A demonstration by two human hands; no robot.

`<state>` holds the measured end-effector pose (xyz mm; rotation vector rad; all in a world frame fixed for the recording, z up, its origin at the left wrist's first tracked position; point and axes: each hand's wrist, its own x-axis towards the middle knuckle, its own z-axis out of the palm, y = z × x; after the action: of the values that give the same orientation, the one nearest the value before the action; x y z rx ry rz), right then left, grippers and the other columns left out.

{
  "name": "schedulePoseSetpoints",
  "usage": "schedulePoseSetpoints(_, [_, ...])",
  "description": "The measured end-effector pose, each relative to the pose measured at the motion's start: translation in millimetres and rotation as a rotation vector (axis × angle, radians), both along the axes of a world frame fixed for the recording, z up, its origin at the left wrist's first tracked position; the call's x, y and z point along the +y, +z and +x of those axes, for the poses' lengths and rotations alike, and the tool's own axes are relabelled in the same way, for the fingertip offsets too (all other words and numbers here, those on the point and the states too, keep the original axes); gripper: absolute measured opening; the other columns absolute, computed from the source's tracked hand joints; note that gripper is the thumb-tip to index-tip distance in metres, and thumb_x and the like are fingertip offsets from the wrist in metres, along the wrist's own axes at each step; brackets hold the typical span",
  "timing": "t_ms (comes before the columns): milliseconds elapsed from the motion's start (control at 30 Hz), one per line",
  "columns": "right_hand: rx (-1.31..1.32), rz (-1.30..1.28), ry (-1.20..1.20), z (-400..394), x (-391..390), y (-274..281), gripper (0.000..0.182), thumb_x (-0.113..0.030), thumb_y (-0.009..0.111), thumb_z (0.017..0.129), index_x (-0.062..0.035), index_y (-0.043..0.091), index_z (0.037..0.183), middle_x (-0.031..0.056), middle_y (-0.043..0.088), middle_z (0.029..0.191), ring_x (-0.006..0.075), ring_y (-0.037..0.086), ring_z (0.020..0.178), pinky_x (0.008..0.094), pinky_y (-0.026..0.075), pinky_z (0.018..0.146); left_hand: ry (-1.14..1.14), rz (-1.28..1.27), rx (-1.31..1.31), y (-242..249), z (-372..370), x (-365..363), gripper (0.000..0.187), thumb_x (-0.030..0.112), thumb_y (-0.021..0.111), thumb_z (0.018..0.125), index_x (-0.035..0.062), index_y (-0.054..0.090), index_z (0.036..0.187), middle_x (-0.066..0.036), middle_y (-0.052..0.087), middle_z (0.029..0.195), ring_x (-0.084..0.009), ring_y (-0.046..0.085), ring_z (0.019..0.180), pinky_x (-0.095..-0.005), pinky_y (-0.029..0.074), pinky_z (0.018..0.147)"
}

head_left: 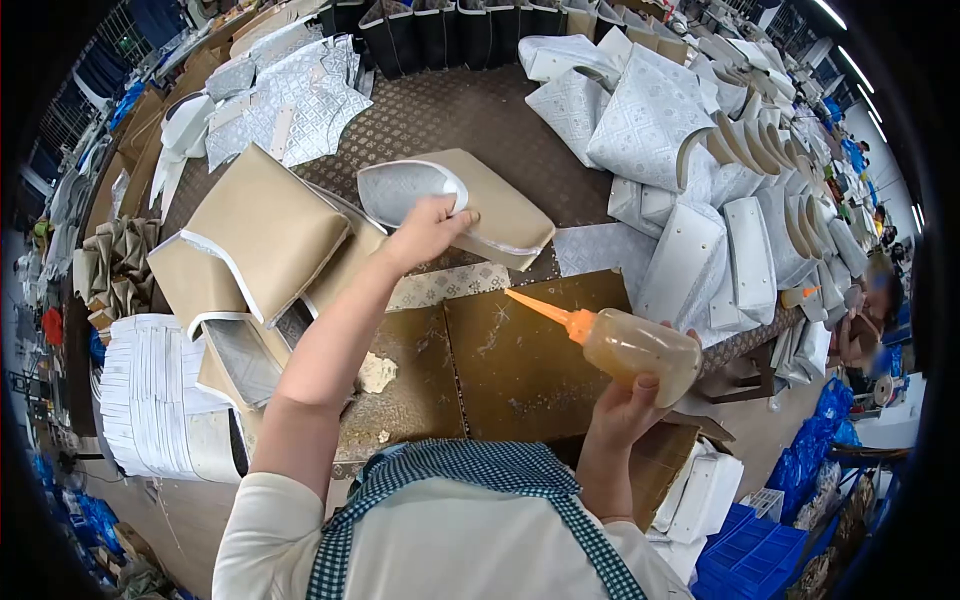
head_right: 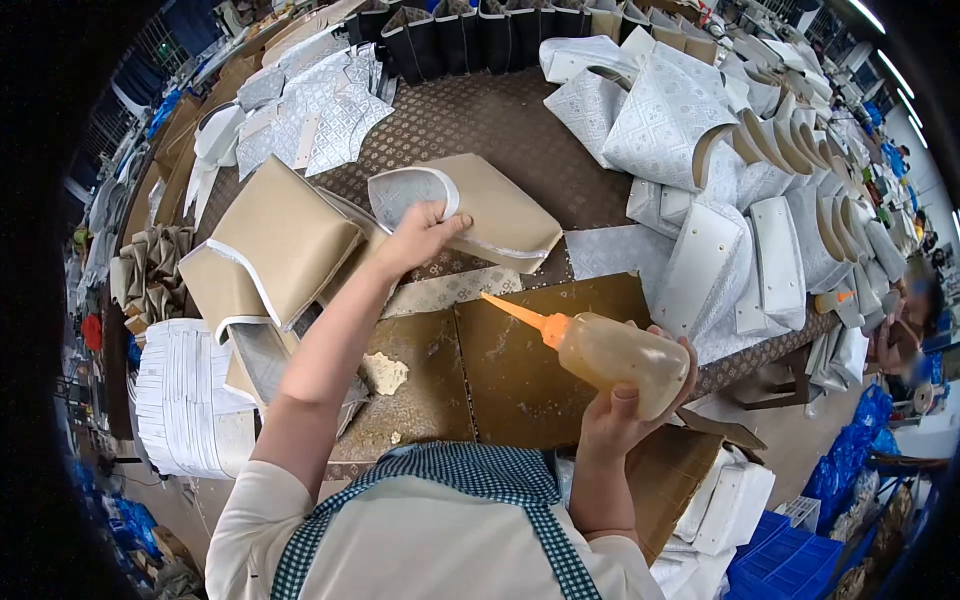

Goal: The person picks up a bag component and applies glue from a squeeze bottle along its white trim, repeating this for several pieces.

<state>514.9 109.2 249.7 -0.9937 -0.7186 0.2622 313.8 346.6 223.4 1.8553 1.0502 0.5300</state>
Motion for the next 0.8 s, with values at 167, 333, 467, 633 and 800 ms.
schedulePoseSetpoints(167, [0.036, 0.054, -0.042, 8, -5, 15, 0.083, -0.048, 0.066, 0.077, -0.0042, 0.024, 0.135, 0.0170, 0.046, 0.121, 0.0325, 0.051, 0.110, 0.0443, 0.044, 0.096, 0.202, -0.258, -0.694, 50, 12, -31, 0.022, 0.018, 0.056, 0.091, -0.0007, 0.060, 0.102, -0.005, 0.065, 0.091, -0.0107, 0.059, 0.083, -0.0261, 0.047, 0.075])
schedulePoseSetpoints(333, [0.037, 0.072, -0.044, 12, -6, 15, 0.082, -0.048, 0.066, 0.078, -0.0047, 0.024, 0.134, 0.0165, 0.045, 0.121, 0.0313, 0.051, 0.111, 0.0443, 0.044, 0.096, 0.577, -0.687, -1.004, 38, -3, -113, 0.037, 0.027, 0.055, 0.090, 0.0030, 0.050, 0.118, -0.012, 0.058, 0.114, -0.0241, 0.054, 0.107, -0.0388, 0.041, 0.095])
schedulePoseSetpoints(467, [-0.004, 0.056, -0.029, 10, -2, 12, 0.081, -0.047, 0.065, 0.079, -0.0039, 0.024, 0.134, 0.0154, 0.045, 0.120, 0.0300, 0.051, 0.111, 0.0461, 0.044, 0.097, 0.676, -0.906, -1.248, 32, -15, -162, 0.039, 0.029, 0.051, 0.092, 0.0029, 0.049, 0.121, -0.013, 0.055, 0.121, -0.0278, 0.052, 0.112, -0.0444, 0.039, 0.098])
schedulePoseSetpoints(633, [-0.084, 0.084, -0.002, 1, 5, 9, 0.083, -0.045, 0.070, 0.076, -0.0037, 0.025, 0.132, 0.0151, 0.045, 0.119, 0.0296, 0.050, 0.109, 0.0493, 0.044, 0.097, 0.672, -0.915, -1.237, 34, -18, -175, 0.042, 0.029, 0.049, 0.092, -0.0001, 0.046, 0.123, -0.016, 0.054, 0.122, -0.0289, 0.052, 0.113, -0.0453, 0.042, 0.097])
schedulePoseSetpoints(800, [-0.212, 0.066, 0.010, -2, 14, 12, 0.083, -0.040, 0.073, 0.074, -0.0041, 0.025, 0.132, 0.0161, 0.045, 0.118, 0.0291, 0.048, 0.111, 0.0491, 0.044, 0.097, 0.639, -0.937, -1.248, 28, -20, -180, 0.043, 0.027, 0.048, 0.093, -0.0009, 0.045, 0.125, -0.016, 0.053, 0.124, -0.0292, 0.052, 0.114, -0.0453, 0.042, 0.098])
